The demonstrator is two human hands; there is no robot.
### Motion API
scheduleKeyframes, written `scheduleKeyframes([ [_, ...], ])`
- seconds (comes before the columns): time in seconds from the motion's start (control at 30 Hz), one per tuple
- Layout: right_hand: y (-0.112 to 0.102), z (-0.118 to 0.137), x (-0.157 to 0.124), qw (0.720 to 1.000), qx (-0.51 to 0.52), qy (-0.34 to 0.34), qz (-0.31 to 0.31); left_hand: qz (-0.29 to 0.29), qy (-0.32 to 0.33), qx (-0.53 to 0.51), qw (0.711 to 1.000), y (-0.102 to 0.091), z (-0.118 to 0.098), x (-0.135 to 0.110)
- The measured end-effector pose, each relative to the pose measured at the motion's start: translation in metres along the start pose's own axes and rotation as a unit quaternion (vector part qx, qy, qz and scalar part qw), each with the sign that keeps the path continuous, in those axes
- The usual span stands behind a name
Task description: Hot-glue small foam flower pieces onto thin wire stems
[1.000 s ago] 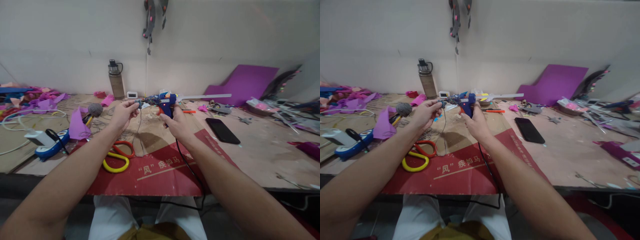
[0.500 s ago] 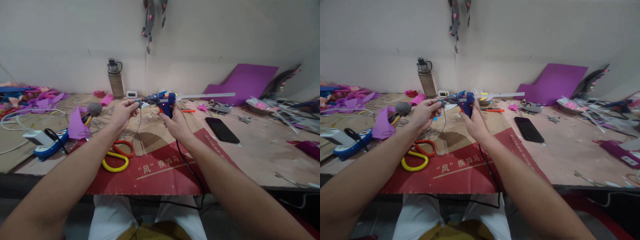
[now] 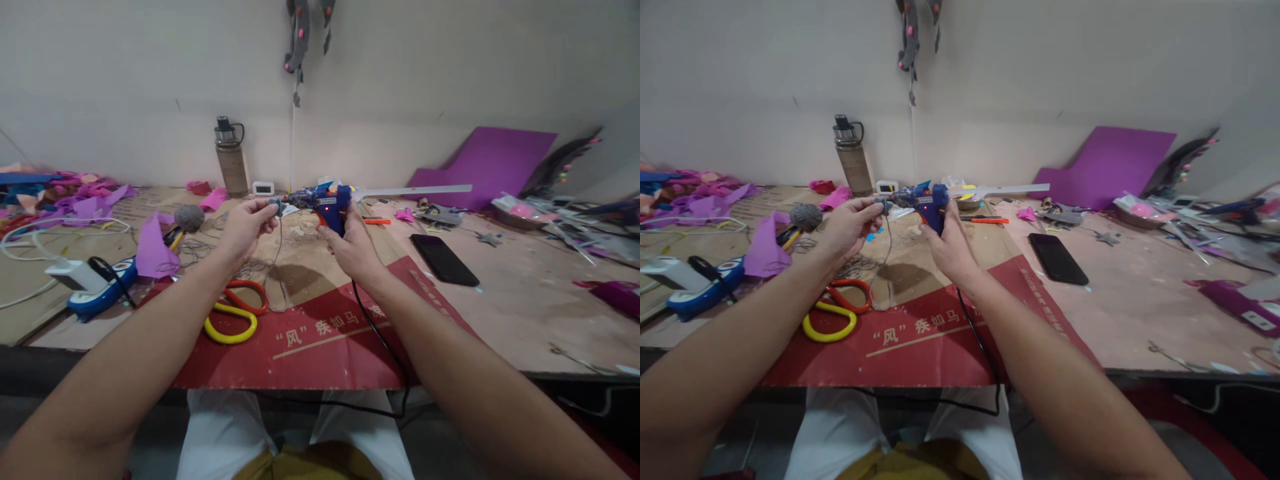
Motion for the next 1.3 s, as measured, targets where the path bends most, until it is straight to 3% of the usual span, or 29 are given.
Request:
scheduleKeyframes([
  [0.37, -0.001, 0.004, -0.001, 0.997, -0.064, -0.034, 0.004, -0.003, 0.010, 0.019, 1.000, 0.000, -0.002, -0.001],
  [1.3, 0.001, 0.018, -0.003, 0.997, -0.061, -0.040, 0.012, -0.003, 0.012, 0.026, 1.000, 0.000, -0.002, 0.000],
])
Point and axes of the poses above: each hand's wrist, its own x-axis towards the middle knuckle, its own y-axis out of the palm, z = x × y, the point moved 9 cm from there along x, towards the middle knuckle, and after that the axes turned 13 degrees about x, right-handed, at the moved point
